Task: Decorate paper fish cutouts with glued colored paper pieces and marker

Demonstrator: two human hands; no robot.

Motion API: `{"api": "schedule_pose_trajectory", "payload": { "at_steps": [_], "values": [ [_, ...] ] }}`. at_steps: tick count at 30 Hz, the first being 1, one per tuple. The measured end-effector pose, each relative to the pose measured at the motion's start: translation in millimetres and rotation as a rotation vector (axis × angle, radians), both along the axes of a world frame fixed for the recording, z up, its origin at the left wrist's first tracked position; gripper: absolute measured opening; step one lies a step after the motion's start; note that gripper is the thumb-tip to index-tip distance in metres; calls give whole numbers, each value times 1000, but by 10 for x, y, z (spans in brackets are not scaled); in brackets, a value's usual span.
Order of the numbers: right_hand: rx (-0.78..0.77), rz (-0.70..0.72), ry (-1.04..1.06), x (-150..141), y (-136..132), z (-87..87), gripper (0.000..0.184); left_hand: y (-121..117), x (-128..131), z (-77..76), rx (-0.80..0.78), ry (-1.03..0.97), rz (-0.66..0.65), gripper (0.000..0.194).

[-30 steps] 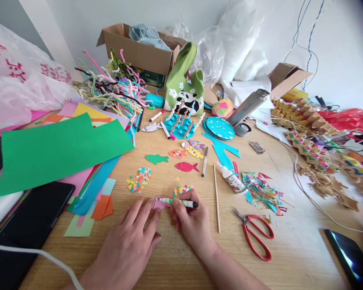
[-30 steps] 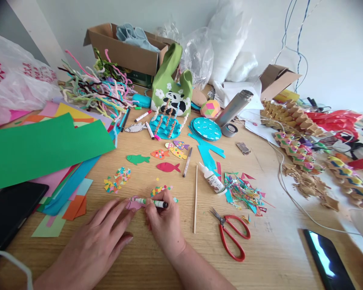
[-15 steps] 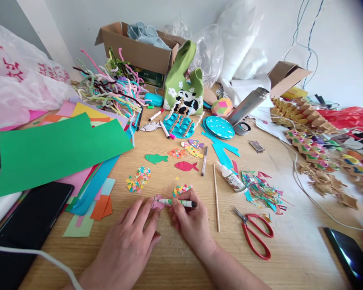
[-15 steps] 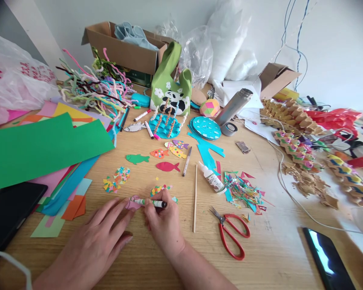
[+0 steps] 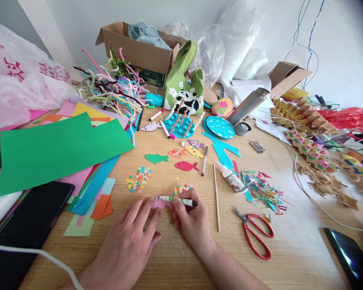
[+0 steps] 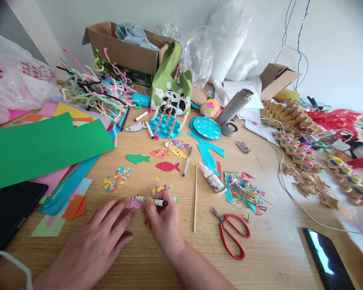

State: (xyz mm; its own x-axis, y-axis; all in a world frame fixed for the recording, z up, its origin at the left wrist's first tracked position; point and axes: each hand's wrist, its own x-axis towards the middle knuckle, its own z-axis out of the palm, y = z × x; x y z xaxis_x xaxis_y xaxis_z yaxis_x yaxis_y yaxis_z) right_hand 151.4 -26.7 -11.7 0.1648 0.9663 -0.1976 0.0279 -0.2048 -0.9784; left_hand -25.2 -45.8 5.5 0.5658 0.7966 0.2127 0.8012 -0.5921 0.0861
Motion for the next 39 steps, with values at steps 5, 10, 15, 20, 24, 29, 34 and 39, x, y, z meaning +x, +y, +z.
{"api": "schedule_pose_trajectory", "payload": {
  "at_steps": [5,10,15,20,24,29,34,39],
  "values": [
    [1,-2,-4,3,-5,-1,34,2,8,1,1,4,4,37],
    [16,19,-3,8,-13,24,34,2,10,8,9,-1,4,37],
    [25,-2,11,7,-7,25,32,0,10,2,10,-1,5,39],
    [20,16,-6,10,-3,5,31,-13,10,-25,-8,-2,7,42],
    [23,50,-12,14,-10,6,31,-18,6,-33,-20,38,-18,51],
    [25,16,13,4,-10,10,32,-10,5,-30,-16,35,-29,51],
    [17,3,2,-5,-5,14,31,-15,6,-34,-30,27,-22,53],
    [28,1,-19,2,-9,11,30,-21,2,-43,-30,18,-19,51]
  ]
}}
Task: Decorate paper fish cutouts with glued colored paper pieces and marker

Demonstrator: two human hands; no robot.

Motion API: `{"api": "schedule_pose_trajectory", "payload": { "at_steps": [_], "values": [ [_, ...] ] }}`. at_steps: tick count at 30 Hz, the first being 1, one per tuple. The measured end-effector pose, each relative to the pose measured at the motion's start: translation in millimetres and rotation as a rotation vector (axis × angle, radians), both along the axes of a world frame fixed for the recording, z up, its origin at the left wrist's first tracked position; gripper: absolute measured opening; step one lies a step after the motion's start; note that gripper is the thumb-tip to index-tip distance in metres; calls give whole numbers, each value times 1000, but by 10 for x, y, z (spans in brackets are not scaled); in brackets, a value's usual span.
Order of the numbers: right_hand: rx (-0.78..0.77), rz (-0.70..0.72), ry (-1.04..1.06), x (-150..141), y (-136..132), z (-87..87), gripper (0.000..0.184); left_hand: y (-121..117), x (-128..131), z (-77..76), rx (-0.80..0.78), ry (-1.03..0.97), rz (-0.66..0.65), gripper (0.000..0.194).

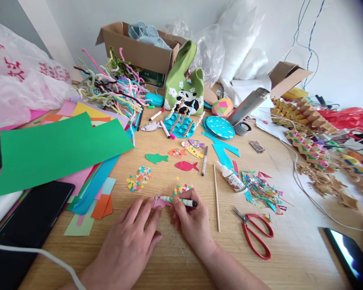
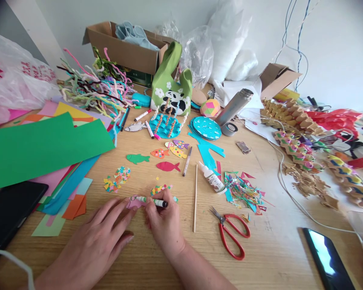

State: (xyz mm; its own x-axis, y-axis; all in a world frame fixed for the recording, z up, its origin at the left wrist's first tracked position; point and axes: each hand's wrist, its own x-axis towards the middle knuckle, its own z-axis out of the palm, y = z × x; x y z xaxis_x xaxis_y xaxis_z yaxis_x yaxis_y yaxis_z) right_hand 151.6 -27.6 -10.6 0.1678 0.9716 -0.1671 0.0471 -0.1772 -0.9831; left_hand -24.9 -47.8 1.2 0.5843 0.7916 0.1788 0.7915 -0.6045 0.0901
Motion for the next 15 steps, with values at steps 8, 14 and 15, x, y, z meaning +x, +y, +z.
{"api": "schedule_pose_trajectory", "payload": {
  "at_steps": [8,14,15],
  "values": [
    [13,1,12,-5,-2,5,30,-6,10,7,0,20,5,51],
    [2,9,-14,-5,4,-4,31,-6,13,-4,-13,-2,23,49],
    [3,12,-14,-1,3,-8,31,-5,12,-5,-12,-4,17,49]
  ]
}}
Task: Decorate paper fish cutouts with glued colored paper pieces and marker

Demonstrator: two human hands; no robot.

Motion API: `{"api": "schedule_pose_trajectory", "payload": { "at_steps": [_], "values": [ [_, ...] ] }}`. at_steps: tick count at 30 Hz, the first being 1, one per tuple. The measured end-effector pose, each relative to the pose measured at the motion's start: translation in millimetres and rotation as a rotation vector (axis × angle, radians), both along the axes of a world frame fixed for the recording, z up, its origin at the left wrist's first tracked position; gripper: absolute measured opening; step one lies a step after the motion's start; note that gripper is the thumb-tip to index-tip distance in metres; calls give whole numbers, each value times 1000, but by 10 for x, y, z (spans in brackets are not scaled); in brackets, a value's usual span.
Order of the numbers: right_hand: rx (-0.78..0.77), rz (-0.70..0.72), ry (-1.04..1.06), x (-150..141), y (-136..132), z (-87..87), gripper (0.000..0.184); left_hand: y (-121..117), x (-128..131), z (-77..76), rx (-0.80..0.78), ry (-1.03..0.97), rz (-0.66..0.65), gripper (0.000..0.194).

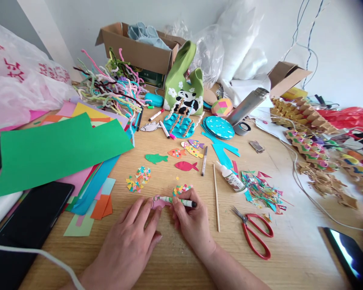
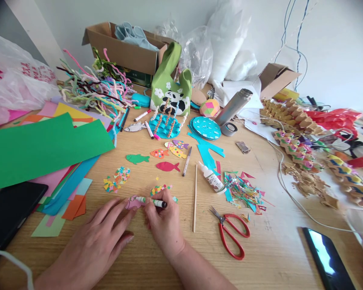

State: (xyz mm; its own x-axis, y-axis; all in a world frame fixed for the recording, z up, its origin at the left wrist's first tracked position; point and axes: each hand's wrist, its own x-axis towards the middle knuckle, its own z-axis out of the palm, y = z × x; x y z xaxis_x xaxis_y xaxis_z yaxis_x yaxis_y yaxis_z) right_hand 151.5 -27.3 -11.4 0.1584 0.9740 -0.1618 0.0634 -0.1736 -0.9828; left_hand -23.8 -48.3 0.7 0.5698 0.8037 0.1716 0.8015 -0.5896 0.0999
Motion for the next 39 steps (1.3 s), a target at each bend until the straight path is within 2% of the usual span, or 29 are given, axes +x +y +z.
{"api": "schedule_pose_trajectory", "payload": {
  "at_steps": [18,39],
  "values": [
    [-24,16,31,3,-19,-46,33,3,-5,-6,45,-12,-20,49],
    [-9,41,2,-4,-9,27,31,10,3,19,24,1,-26,52]
  ]
}}
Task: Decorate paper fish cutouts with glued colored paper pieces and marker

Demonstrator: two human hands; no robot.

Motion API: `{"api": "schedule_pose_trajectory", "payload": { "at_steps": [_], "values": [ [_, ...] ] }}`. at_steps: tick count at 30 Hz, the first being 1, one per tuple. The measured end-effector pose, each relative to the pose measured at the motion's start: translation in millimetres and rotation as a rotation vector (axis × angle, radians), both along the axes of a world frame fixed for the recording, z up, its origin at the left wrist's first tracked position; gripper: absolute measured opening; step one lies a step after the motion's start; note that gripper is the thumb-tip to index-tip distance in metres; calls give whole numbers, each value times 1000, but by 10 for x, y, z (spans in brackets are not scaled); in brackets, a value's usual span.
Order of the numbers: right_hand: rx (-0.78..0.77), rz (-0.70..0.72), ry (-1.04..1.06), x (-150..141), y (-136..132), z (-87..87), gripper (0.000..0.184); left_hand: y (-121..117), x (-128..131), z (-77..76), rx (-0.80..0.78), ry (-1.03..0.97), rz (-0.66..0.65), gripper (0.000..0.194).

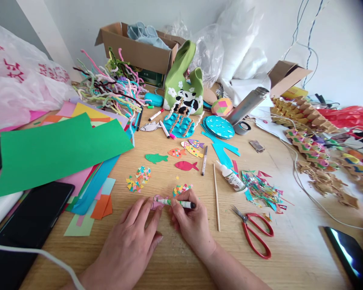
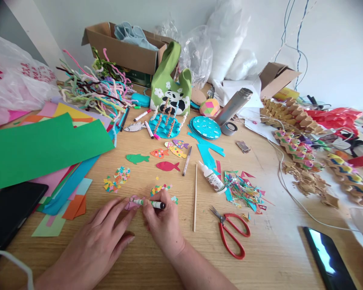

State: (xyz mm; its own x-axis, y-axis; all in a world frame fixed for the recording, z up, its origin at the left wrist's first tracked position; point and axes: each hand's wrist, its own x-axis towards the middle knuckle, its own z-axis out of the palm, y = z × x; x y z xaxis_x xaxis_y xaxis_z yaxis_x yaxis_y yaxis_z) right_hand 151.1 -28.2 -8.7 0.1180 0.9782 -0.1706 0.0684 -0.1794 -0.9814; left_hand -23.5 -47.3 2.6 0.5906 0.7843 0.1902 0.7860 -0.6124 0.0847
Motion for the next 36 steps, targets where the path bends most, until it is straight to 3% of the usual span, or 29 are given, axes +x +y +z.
{"api": "schedule_pose_trajectory", "payload": {
  "at_steps": [17,36],
  "values": [
    [8,-4,15,3,-19,-42,36,-25,-2,-22,8,-46,29,43],
    [-43,65,42,5,-18,-56,29,-13,3,-7,-21,-8,12,49]
  ]
}}
